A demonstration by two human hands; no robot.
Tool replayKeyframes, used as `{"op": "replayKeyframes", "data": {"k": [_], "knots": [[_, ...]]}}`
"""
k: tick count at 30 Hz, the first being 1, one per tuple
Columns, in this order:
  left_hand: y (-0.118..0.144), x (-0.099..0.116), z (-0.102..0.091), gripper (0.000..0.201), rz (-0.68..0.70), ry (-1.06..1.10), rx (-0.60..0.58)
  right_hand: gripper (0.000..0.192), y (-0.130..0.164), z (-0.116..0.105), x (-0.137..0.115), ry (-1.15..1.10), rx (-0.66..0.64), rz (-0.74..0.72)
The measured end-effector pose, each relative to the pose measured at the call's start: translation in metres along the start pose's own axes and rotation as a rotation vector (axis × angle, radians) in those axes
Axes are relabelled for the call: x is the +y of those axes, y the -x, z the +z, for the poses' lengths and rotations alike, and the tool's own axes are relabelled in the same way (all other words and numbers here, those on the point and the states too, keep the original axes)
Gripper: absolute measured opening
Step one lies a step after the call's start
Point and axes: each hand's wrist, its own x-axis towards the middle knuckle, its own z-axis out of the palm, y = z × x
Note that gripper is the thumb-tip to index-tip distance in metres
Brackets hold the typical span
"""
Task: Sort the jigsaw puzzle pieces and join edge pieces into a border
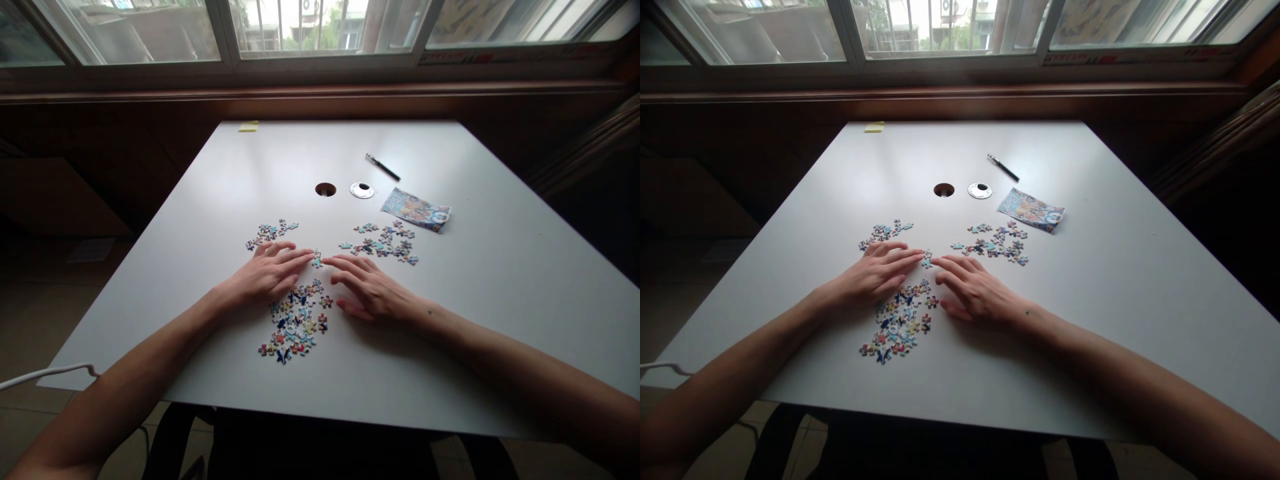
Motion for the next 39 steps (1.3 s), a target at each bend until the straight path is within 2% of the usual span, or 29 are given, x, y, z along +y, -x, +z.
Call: {"op": "replayKeyframes", "data": {"k": [5,8,12,18,23,28,30,33,35,39], "knots": [[0.000,-0.003,0.003,0.054,0.037,0.035,-0.037,0.035,-0.003,-0.001,-0.001,0.001,-0.120,-0.015],[0.000,-0.004,0.004,0.049,0.053,0.065,0.003,0.037,-0.004,-0.003,-0.002,0.015,-0.152,-0.006],[-0.001,-0.003,0.002,0.040,0.067,0.088,0.073,0.040,-0.004,-0.004,-0.003,0.064,-0.128,0.014],[-0.001,-0.003,0.002,0.038,0.075,0.093,0.096,0.055,-0.006,-0.001,-0.002,0.112,-0.125,0.058],[0.000,-0.006,0.004,0.036,0.076,0.122,0.138,0.059,-0.002,0.000,-0.003,0.240,-0.030,0.220],[0.008,-0.015,0.001,0.029,0.023,0.100,0.322,0.050,0.004,0.001,0.000,0.336,0.070,0.348],[0.015,-0.024,-0.007,0.025,-0.072,0.043,0.444,0.049,0.006,0.001,0.002,0.336,0.090,0.376],[0.028,-0.045,-0.023,0.019,-0.311,-0.097,0.614,0.048,0.007,0.002,0.004,0.337,0.131,0.385],[0.037,-0.057,-0.033,0.018,-0.426,-0.179,0.595,0.047,0.007,0.002,0.004,0.343,0.163,0.363],[0.044,-0.066,-0.037,0.014,-0.430,-0.180,0.349,0.038,0.008,0.001,0.002,0.322,0.190,0.300]]}}
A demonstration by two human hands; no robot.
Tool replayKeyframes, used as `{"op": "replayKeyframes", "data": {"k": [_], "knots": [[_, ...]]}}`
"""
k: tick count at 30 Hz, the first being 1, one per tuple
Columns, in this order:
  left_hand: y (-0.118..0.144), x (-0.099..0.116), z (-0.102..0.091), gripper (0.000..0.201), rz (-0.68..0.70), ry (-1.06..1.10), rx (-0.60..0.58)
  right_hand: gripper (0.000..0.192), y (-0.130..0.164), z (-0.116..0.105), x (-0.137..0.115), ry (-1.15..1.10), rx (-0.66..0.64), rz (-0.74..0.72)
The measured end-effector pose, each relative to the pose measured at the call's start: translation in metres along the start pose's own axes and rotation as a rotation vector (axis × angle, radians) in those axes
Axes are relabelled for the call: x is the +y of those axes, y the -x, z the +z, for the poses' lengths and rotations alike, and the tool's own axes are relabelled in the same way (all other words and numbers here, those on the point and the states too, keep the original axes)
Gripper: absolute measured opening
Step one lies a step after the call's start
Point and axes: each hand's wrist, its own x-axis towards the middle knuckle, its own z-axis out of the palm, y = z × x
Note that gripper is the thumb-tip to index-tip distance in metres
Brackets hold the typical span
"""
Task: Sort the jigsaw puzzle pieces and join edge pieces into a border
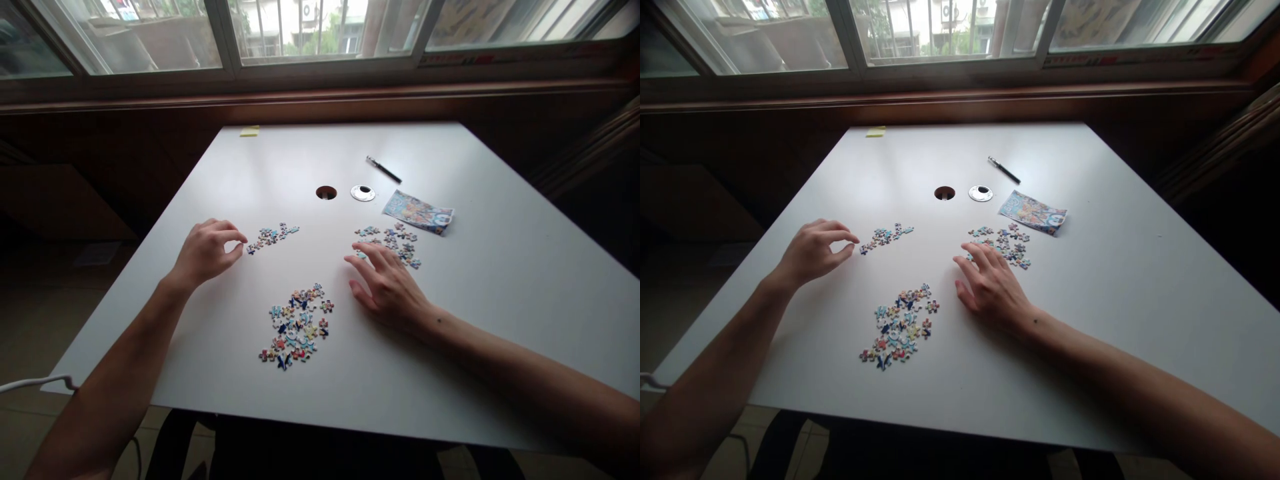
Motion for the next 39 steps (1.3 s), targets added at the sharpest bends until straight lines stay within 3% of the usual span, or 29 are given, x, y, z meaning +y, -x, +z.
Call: {"op": "replayKeyframes", "data": {"k": [7,12,17,20,22,26,29,32,35,39], "knots": [[0.000,0.006,-0.002,0.020,-0.026,0.099,-0.142,0.029,0.000,-0.003,-0.001,-0.072,-0.023,-0.015],[0.000,0.015,0.000,0.019,0.103,0.342,-0.276,0.026,-0.001,-0.003,-0.002,-0.112,-0.031,-0.057],[0.002,0.065,0.029,0.020,0.204,0.392,-0.096,0.024,-0.003,-0.005,-0.005,-0.247,-0.018,-0.181],[0.001,0.090,0.042,0.022,0.314,0.324,-0.083,0.023,-0.006,-0.006,-0.010,-0.301,-0.037,-0.233],[0.000,0.096,0.044,0.024,0.366,0.319,-0.086,0.025,-0.007,-0.006,-0.013,-0.292,-0.109,-0.292],[-0.002,0.079,0.036,0.028,0.333,0.419,-0.035,0.025,-0.008,-0.005,-0.014,-0.211,-0.195,-0.286],[-0.002,0.049,0.023,0.021,0.129,0.295,0.116,0.021,-0.006,-0.004,-0.008,-0.128,-0.128,-0.134],[-0.002,0.020,0.016,0.019,-0.013,0.131,0.185,0.019,-0.003,-0.003,-0.001,-0.050,-0.058,0.023],[-0.001,0.008,0.018,0.021,-0.021,0.097,0.182,0.019,-0.002,-0.002,0.003,-0.032,-0.037,0.097],[-0.001,0.010,0.021,0.023,0.032,0.061,0.131,0.020,-0.001,-0.001,0.003,-0.034,-0.033,0.103]]}}
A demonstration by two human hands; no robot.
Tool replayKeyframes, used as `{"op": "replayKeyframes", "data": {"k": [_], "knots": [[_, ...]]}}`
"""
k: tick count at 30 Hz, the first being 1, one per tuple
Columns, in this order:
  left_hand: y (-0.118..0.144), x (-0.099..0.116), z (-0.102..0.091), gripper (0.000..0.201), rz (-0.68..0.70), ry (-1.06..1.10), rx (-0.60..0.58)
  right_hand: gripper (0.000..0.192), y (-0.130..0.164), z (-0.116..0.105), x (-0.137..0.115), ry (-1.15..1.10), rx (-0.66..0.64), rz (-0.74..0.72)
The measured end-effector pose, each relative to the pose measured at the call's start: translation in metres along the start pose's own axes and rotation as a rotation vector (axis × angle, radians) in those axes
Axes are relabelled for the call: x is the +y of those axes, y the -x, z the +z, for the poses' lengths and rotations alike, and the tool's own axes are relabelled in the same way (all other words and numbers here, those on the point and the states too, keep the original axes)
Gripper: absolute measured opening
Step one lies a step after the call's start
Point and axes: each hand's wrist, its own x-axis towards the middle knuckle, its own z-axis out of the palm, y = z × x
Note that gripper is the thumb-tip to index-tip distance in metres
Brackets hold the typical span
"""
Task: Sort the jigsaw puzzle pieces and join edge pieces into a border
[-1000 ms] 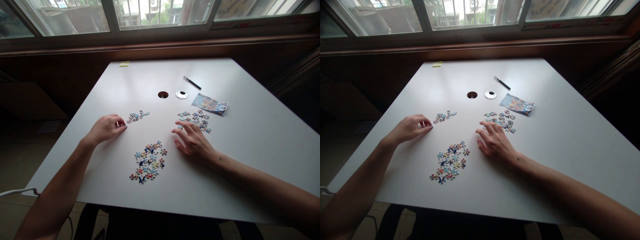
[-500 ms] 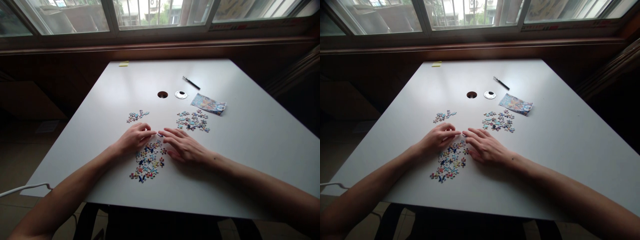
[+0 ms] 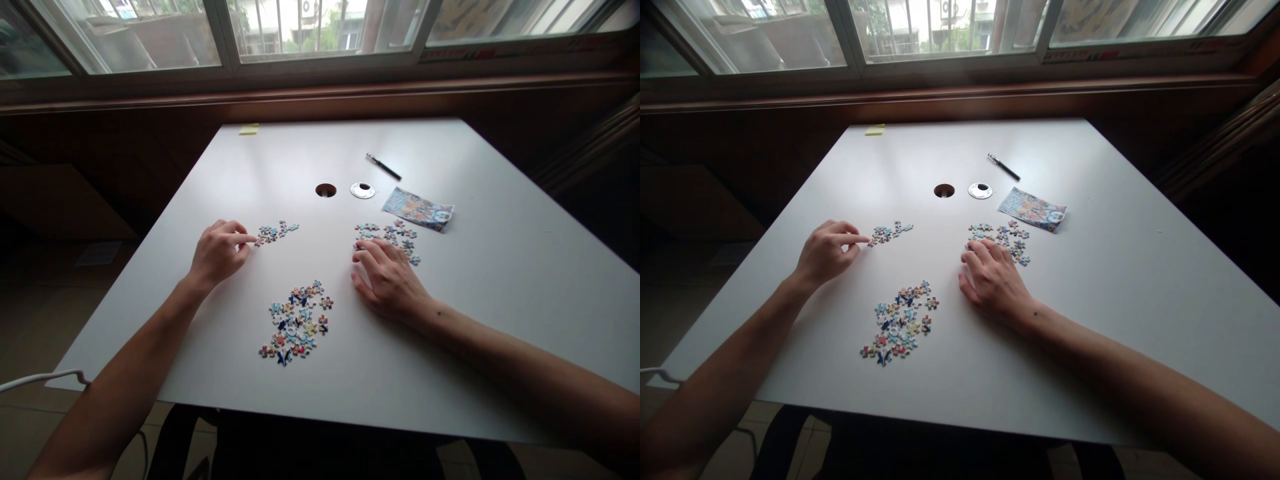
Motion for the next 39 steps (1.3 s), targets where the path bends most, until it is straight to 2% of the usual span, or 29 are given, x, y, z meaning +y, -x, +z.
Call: {"op": "replayKeyframes", "data": {"k": [3,7,12,15,18,20,24,28,32,39], "knots": [[-0.001,0.006,-0.005,0.022,0.063,0.105,-0.146,0.022,0.001,0.001,0.000,0.002,-0.002,0.005],[-0.002,0.024,-0.015,0.024,0.256,0.319,-0.371,0.025,0.001,0.002,0.001,-0.017,-0.009,-0.001],[0.004,0.057,-0.011,0.034,0.386,0.437,-0.476,0.025,0.000,0.002,0.001,-0.037,-0.027,-0.016],[0.006,0.059,-0.006,0.033,0.327,0.514,-0.436,0.024,0.000,0.002,0.001,-0.053,-0.029,-0.026],[0.004,0.043,-0.001,0.028,0.174,0.416,-0.212,0.023,0.000,0.002,0.001,-0.060,-0.034,-0.030],[0.003,0.031,0.003,0.030,0.131,0.291,-0.121,0.022,0.000,0.001,0.001,-0.060,-0.038,-0.037],[0.003,0.020,0.007,0.032,0.138,0.162,-0.164,0.021,0.000,0.001,0.001,-0.069,-0.032,-0.047],[0.005,0.027,0.006,0.028,0.132,0.092,-0.179,0.021,0.000,0.001,0.001,-0.060,-0.039,-0.047],[0.004,0.032,0.005,0.031,0.164,0.069,-0.200,0.021,0.000,0.001,0.001,-0.049,-0.045,-0.046],[0.003,0.033,0.003,0.022,0.241,0.111,-0.201,0.021,-0.001,0.001,0.001,-0.052,-0.044,-0.049]]}}
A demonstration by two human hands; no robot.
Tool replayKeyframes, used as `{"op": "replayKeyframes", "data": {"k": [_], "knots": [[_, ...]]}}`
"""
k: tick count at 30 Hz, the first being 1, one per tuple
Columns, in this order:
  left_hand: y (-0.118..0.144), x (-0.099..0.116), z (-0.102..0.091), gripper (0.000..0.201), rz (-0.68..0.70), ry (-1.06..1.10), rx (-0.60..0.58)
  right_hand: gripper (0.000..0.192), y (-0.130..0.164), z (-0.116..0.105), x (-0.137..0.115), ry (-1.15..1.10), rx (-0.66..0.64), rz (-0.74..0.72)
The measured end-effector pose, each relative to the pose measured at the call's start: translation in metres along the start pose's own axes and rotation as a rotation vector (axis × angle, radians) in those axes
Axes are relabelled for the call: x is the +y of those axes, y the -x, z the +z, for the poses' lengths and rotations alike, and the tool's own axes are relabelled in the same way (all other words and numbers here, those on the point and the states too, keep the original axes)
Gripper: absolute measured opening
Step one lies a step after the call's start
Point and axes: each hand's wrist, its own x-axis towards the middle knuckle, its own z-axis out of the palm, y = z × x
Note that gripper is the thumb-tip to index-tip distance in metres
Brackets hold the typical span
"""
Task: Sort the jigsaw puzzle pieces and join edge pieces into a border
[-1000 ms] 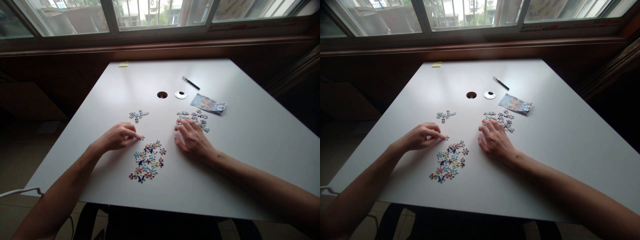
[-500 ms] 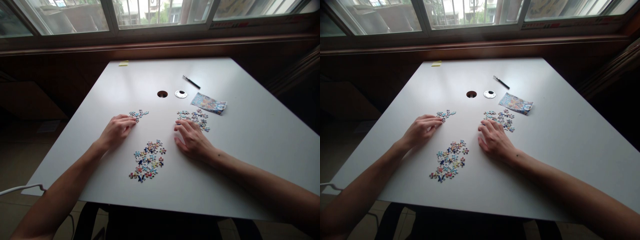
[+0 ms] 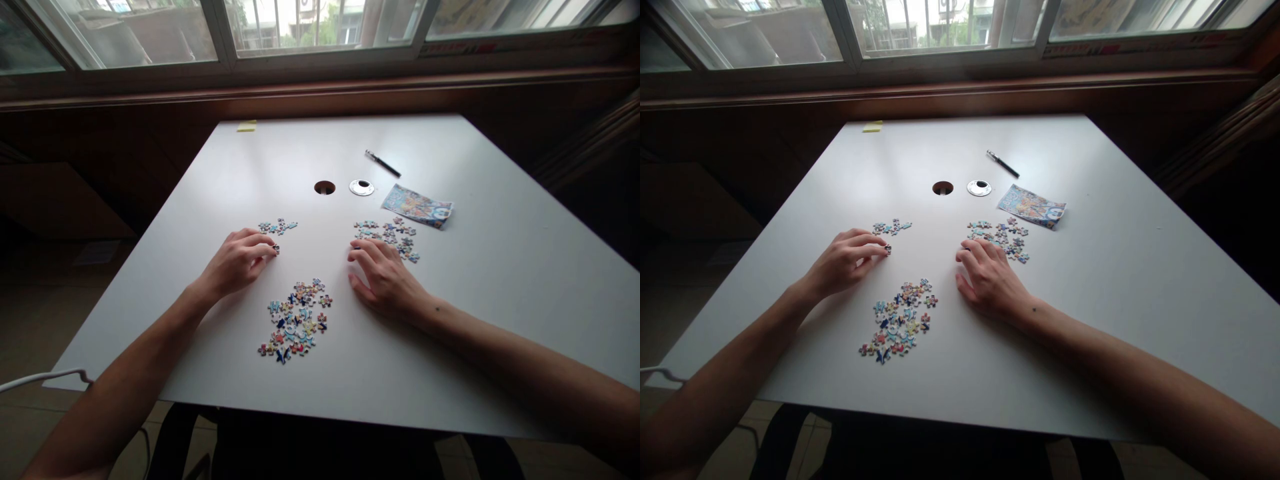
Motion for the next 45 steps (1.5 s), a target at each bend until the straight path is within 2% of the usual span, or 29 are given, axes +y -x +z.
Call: {"op": "replayKeyframes", "data": {"k": [10,21,24,28,30,32,37,40,45], "knots": [[-0.003,0.014,-0.007,0.017,0.176,0.228,-0.076,0.020,0.000,0.001,0.002,-0.012,0.005,-0.010],[-0.001,0.012,-0.006,0.029,0.204,0.379,-0.167,0.020,0.001,0.001,0.002,-0.011,-0.001,-0.011],[0.000,0.008,-0.004,0.026,0.118,0.429,-0.099,0.020,0.001,0.001,0.002,-0.013,-0.004,-0.009],[0.002,-0.008,-0.002,0.018,-0.192,0.264,0.117,0.020,0.001,0.001,0.002,-0.014,0.005,-0.019],[0.003,-0.019,0.000,0.020,-0.317,0.171,0.147,0.020,0.001,0.001,0.002,-0.016,0.007,-0.025],[0.003,-0.028,0.002,0.029,-0.383,0.113,0.146,0.019,0.001,0.002,0.002,-0.017,0.014,-0.028],[0.004,-0.032,0.009,0.042,-0.350,0.039,0.130,0.019,0.002,0.004,0.005,-0.018,0.032,-0.038],[0.003,-0.027,0.011,0.033,-0.353,0.041,0.124,0.020,0.003,0.005,0.006,-0.021,0.027,-0.044],[0.003,-0.024,0.004,0.016,-0.377,0.162,0.133,0.020,0.003,0.006,0.007,-0.031,0.038,-0.048]]}}
